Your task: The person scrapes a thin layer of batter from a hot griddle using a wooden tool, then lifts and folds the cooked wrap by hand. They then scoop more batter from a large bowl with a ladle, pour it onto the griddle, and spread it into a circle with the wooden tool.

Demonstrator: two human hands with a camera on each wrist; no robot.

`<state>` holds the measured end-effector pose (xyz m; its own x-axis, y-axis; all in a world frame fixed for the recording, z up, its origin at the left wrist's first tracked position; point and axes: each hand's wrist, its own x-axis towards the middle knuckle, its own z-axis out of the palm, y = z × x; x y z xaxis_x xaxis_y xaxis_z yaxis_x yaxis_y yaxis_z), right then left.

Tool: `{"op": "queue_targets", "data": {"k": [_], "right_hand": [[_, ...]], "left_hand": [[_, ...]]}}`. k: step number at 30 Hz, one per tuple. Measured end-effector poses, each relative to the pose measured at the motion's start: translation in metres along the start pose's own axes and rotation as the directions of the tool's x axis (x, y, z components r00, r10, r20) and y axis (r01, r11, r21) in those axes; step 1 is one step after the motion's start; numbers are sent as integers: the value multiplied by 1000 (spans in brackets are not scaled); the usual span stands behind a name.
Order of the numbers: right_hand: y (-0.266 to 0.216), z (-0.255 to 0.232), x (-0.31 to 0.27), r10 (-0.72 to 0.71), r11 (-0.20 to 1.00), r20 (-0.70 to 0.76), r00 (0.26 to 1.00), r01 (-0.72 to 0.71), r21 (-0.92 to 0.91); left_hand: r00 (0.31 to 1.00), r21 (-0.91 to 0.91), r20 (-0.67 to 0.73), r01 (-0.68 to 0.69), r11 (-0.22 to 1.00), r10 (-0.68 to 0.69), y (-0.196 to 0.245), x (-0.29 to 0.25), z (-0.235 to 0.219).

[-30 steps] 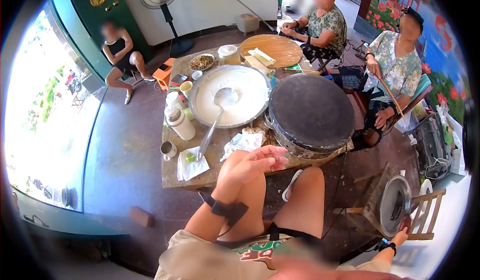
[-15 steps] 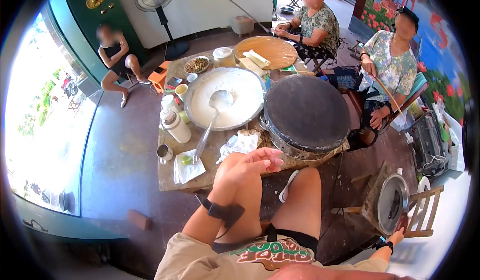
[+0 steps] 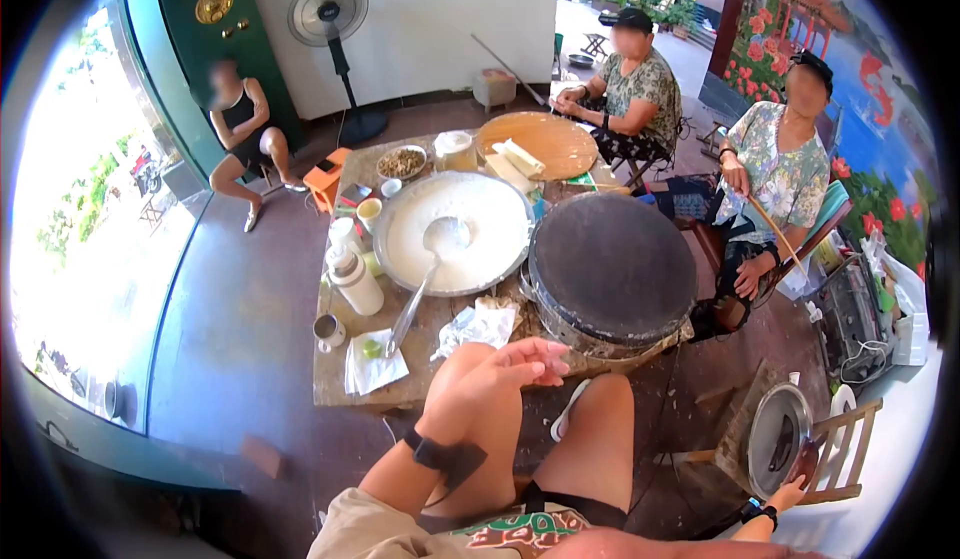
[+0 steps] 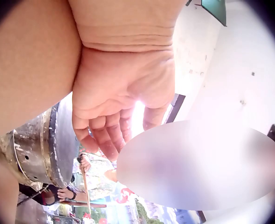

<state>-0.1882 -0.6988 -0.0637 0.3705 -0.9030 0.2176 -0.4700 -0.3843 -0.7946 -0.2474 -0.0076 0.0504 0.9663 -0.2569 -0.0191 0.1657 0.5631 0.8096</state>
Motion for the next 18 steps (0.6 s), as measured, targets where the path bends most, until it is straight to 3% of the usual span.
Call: {"op": "queue_targets", "data": {"k": [3,5,6,7,8,9,10,11,13,16,17,18], "right_hand": [[31,8,26,-116,942,79,990,135,-308],[38,15,32,-15,998,13,1000,16,-65],[36,12,27,-70,997,66,995,68,38],[53,19,40,-31,992,111,993,44,-115],[76,23,52,-412,904,157,898,424,-51],[65,18,37,-311,930,45,949,314,-191],[45,18,27,-40,996,-43,998,43,72],[66,20,46,-31,999,48,998,29,34],[59,12,33,-130,924,-73,989,95,-370],[36,4,12,-99,980,-181,979,65,-187],[35,1,14,-58,963,-93,994,31,-269],[29,-2,9,-65,960,-103,993,34,-278]], "left_hand": [[1000,11,19,-11,1000,10,1,3,2],[999,9,20,-33,999,33,-2,3,2],[1000,-1,21,-19,1000,19,0,3,4],[1000,17,-11,-24,1000,24,2,1,6],[1000,38,-21,-13,999,14,4,1,7],[1000,63,-17,5,998,-4,3,4,6],[999,74,-20,-27,997,29,-3,6,2],[997,85,-28,-67,994,70,-10,6,-3],[997,101,-29,-74,992,77,-10,6,-3],[995,75,-25,-93,993,95,-14,6,-13],[995,61,-13,-95,994,96,-16,7,-16],[996,46,-3,-92,995,93,-17,9,-16]]}}
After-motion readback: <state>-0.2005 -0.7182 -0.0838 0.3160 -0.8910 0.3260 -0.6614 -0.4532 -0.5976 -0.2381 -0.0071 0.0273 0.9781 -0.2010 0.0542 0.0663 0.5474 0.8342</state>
